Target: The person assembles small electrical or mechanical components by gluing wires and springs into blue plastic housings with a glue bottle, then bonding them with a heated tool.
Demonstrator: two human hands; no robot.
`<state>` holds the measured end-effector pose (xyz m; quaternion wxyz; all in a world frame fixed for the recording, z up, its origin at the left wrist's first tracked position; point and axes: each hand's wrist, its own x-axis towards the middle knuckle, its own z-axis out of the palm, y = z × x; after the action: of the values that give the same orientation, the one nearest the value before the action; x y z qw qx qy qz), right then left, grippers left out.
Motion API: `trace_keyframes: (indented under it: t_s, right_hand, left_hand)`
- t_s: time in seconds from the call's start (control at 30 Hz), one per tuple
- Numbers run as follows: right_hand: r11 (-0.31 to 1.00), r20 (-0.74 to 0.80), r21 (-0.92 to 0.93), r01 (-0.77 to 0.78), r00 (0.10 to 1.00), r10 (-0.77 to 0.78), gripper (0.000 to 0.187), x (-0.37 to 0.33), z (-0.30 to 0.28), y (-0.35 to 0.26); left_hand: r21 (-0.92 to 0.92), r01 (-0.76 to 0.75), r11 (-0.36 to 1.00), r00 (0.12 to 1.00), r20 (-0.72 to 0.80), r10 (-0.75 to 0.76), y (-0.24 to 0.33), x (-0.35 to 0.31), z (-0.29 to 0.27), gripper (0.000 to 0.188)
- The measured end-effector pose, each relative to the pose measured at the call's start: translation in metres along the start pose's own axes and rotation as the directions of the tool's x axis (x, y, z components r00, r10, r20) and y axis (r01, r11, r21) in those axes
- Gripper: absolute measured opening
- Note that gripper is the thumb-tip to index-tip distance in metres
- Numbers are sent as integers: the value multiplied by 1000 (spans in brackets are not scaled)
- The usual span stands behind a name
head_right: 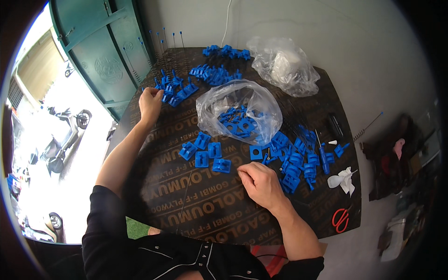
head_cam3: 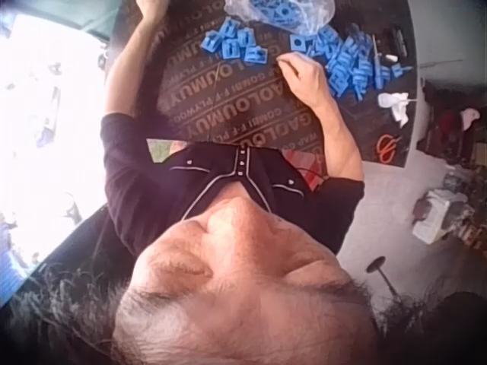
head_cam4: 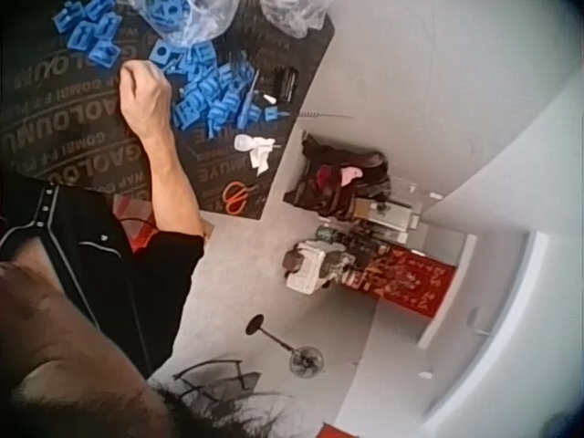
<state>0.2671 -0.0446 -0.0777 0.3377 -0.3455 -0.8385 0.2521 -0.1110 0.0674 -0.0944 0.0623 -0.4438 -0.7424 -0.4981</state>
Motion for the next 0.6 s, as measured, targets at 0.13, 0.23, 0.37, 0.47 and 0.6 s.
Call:
trace_keyframes:
  t_s: [0.13,0.23,0.37,0.47,0.6]
  right_hand:
    - [1000,12,-10,16,1000,-16,8,0,-2,0]
    - [1000,2,3,24,1000,-24,8,0,-1,0]
    - [1000,1,4,26,1000,-26,8,0,-2,-1]
    - [1000,2,3,15,1000,-15,7,-1,-2,-1]
    - [1000,22,-4,11,1000,-11,7,0,-3,-1]
  left_hand:
    - [-139,-14,990,986,164,37,11,-9,3,24]
    - [-115,-65,991,983,163,84,17,-5,9,26]
    - [-44,-72,996,979,189,79,13,3,19,25]
    - [-79,-105,991,980,160,117,12,2,22,22]
    - [-113,-76,991,980,175,95,16,2,19,20]
